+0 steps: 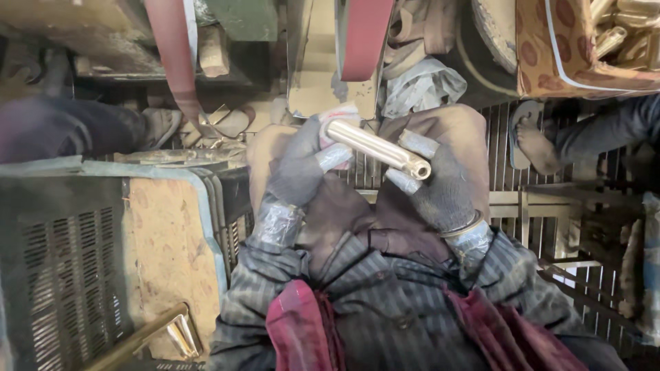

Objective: The person holds a small metal part against a rotating belt sander to smooth its surface. They rotate the part to work on different sides and occasionally inspect it before placing it into a nearby basket.

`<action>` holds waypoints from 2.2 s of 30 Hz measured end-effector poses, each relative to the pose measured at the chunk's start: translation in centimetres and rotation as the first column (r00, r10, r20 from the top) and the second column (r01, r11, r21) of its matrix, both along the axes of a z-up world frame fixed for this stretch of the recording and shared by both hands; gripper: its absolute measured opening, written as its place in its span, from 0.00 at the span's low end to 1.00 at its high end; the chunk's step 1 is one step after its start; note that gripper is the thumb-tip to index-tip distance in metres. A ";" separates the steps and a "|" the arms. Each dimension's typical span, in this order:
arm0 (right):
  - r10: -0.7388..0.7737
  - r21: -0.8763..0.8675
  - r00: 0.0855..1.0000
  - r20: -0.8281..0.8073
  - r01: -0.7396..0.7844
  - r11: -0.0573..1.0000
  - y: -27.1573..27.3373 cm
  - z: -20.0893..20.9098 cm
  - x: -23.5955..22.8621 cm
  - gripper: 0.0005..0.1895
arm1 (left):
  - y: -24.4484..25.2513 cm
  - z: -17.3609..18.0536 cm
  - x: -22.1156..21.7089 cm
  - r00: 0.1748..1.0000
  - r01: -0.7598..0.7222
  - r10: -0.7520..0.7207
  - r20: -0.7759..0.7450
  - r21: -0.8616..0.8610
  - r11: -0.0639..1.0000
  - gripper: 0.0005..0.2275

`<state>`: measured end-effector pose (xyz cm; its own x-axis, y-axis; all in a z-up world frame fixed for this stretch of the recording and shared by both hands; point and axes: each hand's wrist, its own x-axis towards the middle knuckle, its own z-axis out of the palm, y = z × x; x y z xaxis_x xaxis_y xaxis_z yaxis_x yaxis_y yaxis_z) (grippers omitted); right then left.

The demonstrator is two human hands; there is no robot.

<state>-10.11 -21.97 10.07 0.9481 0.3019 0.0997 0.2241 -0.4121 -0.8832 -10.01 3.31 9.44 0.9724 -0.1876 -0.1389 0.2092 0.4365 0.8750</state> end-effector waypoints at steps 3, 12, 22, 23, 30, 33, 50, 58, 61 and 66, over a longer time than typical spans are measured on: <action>-0.014 -0.019 0.997 -0.082 0.012 1.000 0.3 0.3 0.7 0.25 | -0.8 -2.9 2.0 1.000 0.006 -0.006 -0.010 -0.001 1.000 0.21; -0.233 -0.150 0.918 -0.320 0.193 0.970 4.6 -1.0 8.6 0.17 | -4.3 -12.6 10.6 0.964 -0.176 0.100 -0.245 -0.310 0.934 0.15; -0.002 -0.169 0.994 -0.110 -0.017 0.986 8.7 -6.1 16.2 0.16 | -4.0 -18.7 16.5 0.553 -0.667 0.457 -0.697 -0.042 0.744 0.15; -0.070 -0.129 0.966 -0.251 0.039 0.991 8.7 -5.9 15.9 0.16 | -4.1 -18.8 16.2 0.600 -0.640 0.431 -0.673 -0.081 0.764 0.15; -0.155 -0.399 0.966 -0.208 0.061 0.915 4.4 -0.4 9.2 0.23 | -4.8 -14.5 10.0 0.962 -0.234 0.182 -0.204 -0.271 0.934 0.09; -0.074 -0.565 0.997 -0.028 0.045 0.824 3.1 0.3 7.9 0.25 | -4.4 -12.3 8.5 0.985 -0.143 0.080 -0.155 -0.459 0.877 0.11; 0.032 -0.477 0.965 -0.260 -0.157 0.865 2.9 -1.0 12.9 0.22 | -4.6 -11.4 8.9 0.824 -0.423 0.368 -0.430 -0.036 0.905 0.09; 0.033 -0.227 0.916 -0.399 -0.133 0.965 7.7 -2.2 16.6 0.23 | -1.8 -11.3 10.6 0.908 -0.417 0.290 0.303 0.735 0.535 0.11; -0.016 -0.473 0.953 -0.302 -0.135 0.871 5.5 -1.5 14.9 0.26 | -3.2 -12.1 10.2 0.925 -0.336 0.379 0.024 0.518 0.787 0.12; 0.020 -0.332 0.994 -0.111 -0.056 0.942 3.7 -0.6 11.8 0.27 | -4.3 -12.9 9.6 0.856 -0.389 0.283 -0.432 -0.178 0.904 0.14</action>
<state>1.66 -18.27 9.49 0.9349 0.3370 -0.1117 0.1597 -0.6803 -0.7154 -0.45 -0.95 -3.46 0.8582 0.0614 -0.5096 0.3072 0.7340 0.6057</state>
